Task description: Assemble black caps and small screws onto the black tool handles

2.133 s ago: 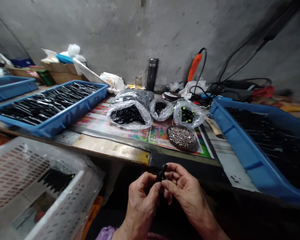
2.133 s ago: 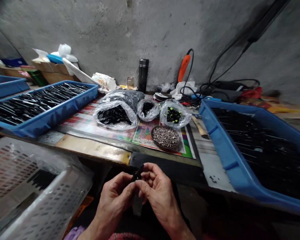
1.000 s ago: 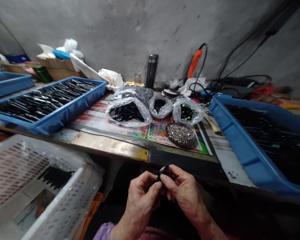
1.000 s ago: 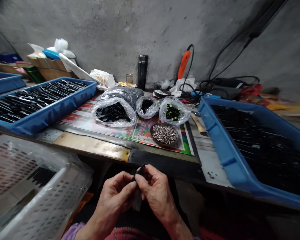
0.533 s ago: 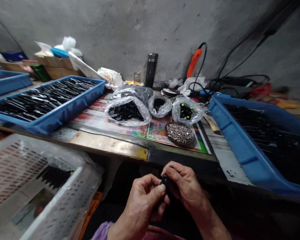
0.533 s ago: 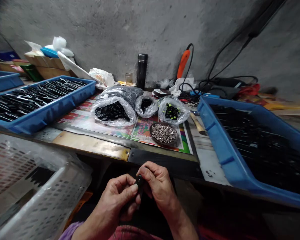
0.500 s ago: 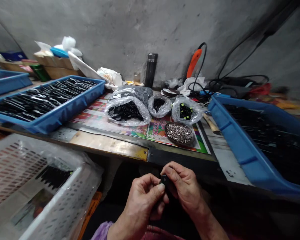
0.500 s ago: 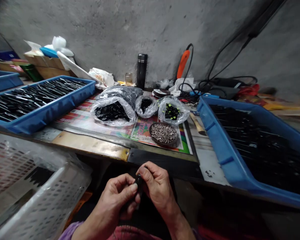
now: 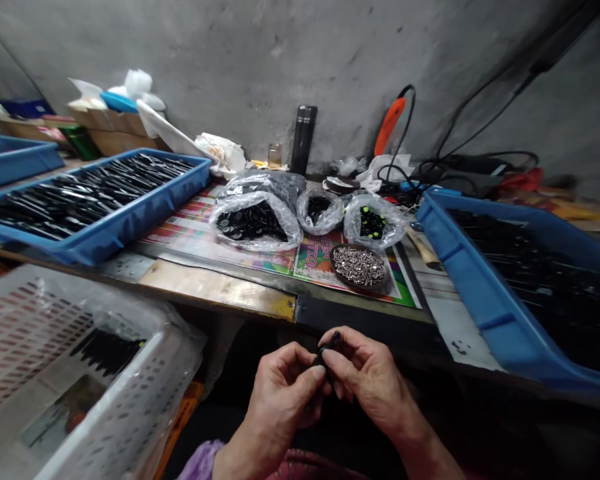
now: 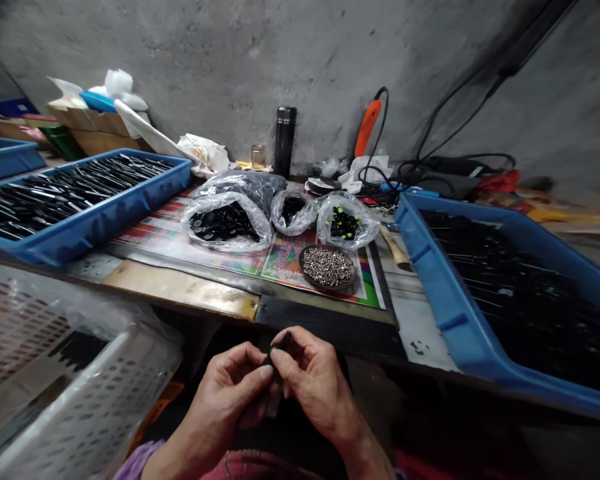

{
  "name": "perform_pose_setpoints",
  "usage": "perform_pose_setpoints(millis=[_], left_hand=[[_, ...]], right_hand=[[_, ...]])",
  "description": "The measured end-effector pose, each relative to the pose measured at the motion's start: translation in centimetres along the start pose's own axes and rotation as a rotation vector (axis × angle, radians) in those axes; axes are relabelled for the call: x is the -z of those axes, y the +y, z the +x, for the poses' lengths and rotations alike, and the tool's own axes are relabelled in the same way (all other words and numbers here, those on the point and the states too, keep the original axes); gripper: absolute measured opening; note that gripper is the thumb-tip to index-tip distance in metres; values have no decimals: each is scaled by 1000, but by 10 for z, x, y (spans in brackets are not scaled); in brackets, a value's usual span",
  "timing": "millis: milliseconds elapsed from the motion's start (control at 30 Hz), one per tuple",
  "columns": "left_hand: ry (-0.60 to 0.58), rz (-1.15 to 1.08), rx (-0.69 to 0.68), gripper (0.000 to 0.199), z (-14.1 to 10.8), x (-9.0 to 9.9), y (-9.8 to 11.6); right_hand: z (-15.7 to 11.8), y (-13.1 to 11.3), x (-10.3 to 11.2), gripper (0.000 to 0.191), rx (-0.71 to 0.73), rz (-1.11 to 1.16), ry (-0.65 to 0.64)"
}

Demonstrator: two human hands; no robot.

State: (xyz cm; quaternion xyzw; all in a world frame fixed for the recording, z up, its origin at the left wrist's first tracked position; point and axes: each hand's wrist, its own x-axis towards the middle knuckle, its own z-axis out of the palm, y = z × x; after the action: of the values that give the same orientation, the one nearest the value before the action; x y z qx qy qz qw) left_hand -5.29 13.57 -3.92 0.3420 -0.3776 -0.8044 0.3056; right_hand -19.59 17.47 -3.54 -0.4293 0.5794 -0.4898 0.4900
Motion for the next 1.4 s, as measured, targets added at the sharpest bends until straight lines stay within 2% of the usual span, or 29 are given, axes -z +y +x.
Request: perform_pose_setpoints(millis=[100,200,400,533,733,900,1033,1200,1400], left_hand=[[27,8,6,43,1,0,-3],[39,15,1,42,2,1,-5],[-39,38,49,36,-2,3,1],[-81,0,115,36,-5,0,3],[-31,-6,81,39,-3,-1,2],[19,19,55,44,0,0,2],[13,3,18,44,1,0,1],[28,23,-3,43,1,0,-2],[12,45,-4,41,0,3,1]], right_hand=[[0,0,-1,20,-6,-60,11],[1,3,-1,21,-6,-53,-14],[2,3,4,34,54,23,18],[4,6,6,41,54,115,-39],[4,10,-2,40,122,-38,152],[4,5,-2,37,56,17,73],[2,0,1,28,9,20,8],[1,-2,-3,15,-12,-103,32],[2,2,-3,25,34,-41,41]])
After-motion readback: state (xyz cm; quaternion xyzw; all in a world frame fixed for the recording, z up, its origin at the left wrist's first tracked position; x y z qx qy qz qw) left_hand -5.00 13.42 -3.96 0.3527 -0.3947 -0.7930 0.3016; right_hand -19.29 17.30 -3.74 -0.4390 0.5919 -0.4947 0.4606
